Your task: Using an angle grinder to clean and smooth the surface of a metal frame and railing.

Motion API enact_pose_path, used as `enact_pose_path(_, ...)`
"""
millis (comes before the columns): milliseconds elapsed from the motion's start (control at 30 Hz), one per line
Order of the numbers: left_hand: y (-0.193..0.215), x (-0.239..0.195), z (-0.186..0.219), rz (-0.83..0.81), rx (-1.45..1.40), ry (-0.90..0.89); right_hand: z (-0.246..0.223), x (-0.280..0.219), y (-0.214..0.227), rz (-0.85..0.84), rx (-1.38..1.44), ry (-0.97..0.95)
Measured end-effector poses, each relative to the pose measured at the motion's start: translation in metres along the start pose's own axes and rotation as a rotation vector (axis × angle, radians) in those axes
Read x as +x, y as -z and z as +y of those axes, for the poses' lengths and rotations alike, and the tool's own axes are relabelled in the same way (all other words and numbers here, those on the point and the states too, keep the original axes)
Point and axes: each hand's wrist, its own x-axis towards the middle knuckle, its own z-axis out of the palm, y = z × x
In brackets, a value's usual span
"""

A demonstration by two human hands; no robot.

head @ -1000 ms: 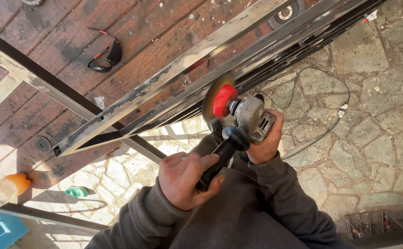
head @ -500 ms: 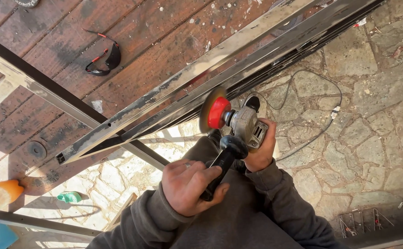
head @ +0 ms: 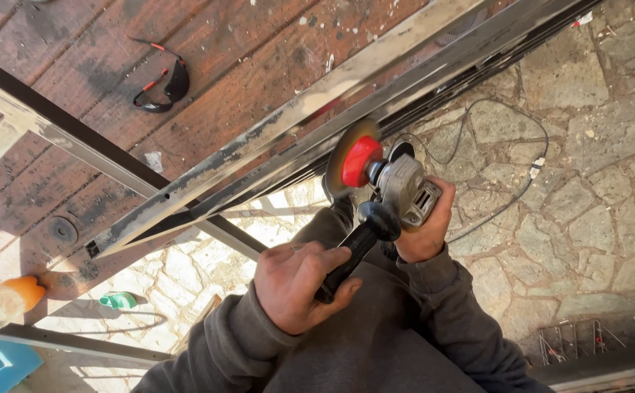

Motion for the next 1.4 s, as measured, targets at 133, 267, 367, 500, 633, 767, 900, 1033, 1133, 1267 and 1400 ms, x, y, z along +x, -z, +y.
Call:
enact_pose_path(133,0.0,-0.005,0.004,-0.045,0.099,-0.027,0.005,-0.001,0.0,-0.12,-0.012,-0.094)
enact_pose_path(267,-0.006,0.002,0.0,-0.041,0.053,0.054,0.01,0.002,0.004,-0.057,0.026,-0.034)
enact_pose_path(367,-0.008,0.011,0.005,-0.055,0.031,0.039,0.016,-0.001,0.006,-0.031,0.106,-0.069)
enact_pose_path(500,-0.012,0.006,0.003,-0.084,0.088,0.037,0.009,0.006,0.008,-0.118,0.038,-0.086)
enact_pose_path(633,-0.012,0.032,0.014,-0.06,0.087,0.065,0.014,0.016,0.017,0.004,0.095,-0.004)
enact_pose_path(767,-0.015,0.034,0.014,-0.1,0.124,0.009,0.022,0.018,0.021,-0.025,0.035,-0.049)
enact_pose_path(900,-0.019,0.033,0.011,-0.084,0.135,0.057,0.025,0.02,0.022,-0.068,0.096,-0.06)
enact_pose_path(1033,-0.018,0.048,0.02,-0.109,0.155,0.031,0.013,0.025,0.027,-0.018,0.132,0.008)
enact_pose_path(1133,-0.016,0.043,0.022,-0.091,0.167,-0.029,0.025,0.021,0.022,-0.089,0.027,-0.047)
enact_pose_path(1267,-0.015,0.042,0.02,-0.095,0.127,0.006,0.02,0.026,0.025,-0.086,0.004,-0.006)
enact_pose_path(1400,-0.02,0.044,0.023,-0.071,0.114,0.008,0.014,0.034,0.033,-0.12,0.091,0.029)
